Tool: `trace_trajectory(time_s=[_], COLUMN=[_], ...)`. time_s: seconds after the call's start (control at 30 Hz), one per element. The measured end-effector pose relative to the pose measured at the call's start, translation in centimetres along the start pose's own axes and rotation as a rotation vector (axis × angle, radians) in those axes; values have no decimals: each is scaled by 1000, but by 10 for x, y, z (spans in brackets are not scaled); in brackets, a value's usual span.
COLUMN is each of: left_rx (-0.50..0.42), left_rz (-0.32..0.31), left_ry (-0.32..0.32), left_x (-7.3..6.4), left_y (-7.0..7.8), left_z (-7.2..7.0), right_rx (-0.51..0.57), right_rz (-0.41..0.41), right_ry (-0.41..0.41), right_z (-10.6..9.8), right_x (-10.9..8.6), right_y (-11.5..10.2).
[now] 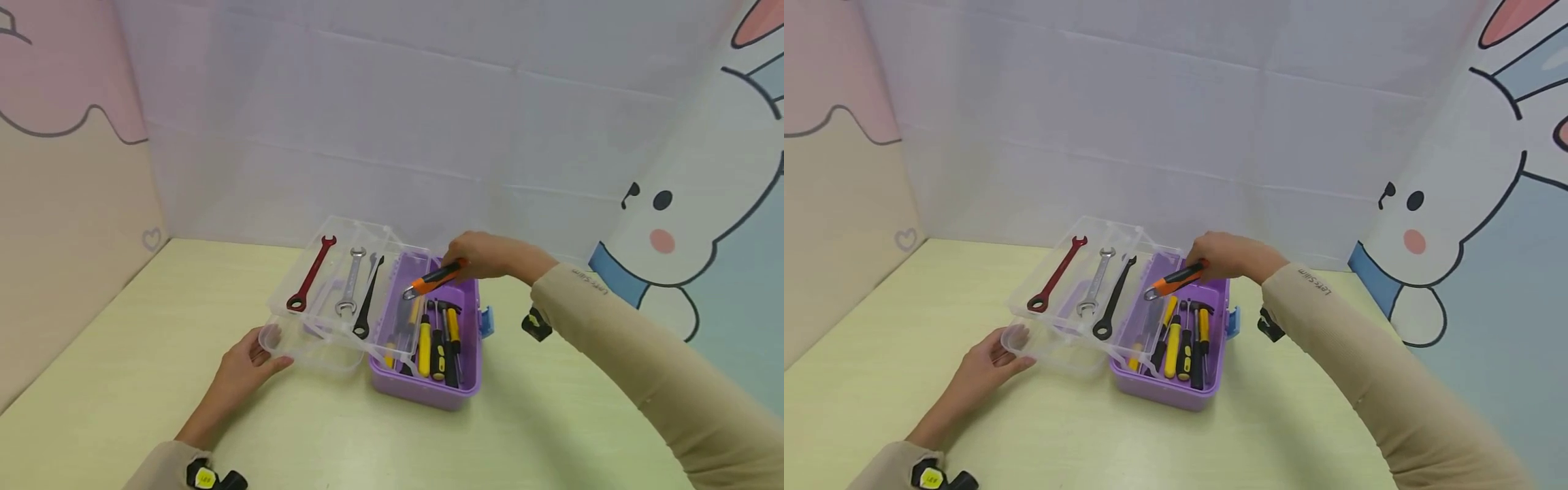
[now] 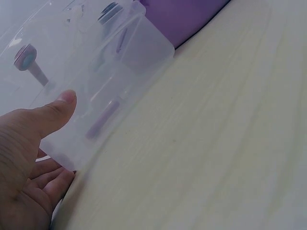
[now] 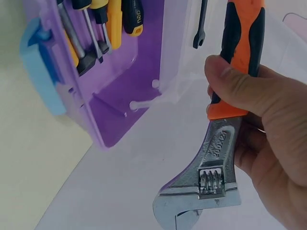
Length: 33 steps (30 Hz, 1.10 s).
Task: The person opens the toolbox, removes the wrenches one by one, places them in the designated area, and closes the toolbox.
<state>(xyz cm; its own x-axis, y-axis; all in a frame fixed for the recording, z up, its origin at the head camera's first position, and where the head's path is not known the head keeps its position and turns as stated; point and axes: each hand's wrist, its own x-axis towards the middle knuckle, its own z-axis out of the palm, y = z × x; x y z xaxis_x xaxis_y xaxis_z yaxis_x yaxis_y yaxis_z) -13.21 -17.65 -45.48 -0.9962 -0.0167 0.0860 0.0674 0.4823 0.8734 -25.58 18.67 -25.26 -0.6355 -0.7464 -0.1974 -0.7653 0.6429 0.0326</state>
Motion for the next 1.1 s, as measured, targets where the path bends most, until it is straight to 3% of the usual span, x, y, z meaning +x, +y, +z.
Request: trace_trajectory(time_s=[0.37, 0.73, 0.97, 1.1], left_rx=[8, 15, 15, 17], left_rz=[0, 12, 15, 15], left_ry=[-2, -1, -3, -5], left_x=[0, -2, -2, -3], left_y=[-1, -2, -2, -1], left_z=[-4, -6, -9, -9], right_rx=[31, 102, 227, 246], right_rz=[70, 97, 196, 228], right_ry=[-27, 27, -19, -21], right_z=[5, 16, 22, 28], right_x=[-20, -39, -49, -55], right_y=[23, 44, 55, 61])
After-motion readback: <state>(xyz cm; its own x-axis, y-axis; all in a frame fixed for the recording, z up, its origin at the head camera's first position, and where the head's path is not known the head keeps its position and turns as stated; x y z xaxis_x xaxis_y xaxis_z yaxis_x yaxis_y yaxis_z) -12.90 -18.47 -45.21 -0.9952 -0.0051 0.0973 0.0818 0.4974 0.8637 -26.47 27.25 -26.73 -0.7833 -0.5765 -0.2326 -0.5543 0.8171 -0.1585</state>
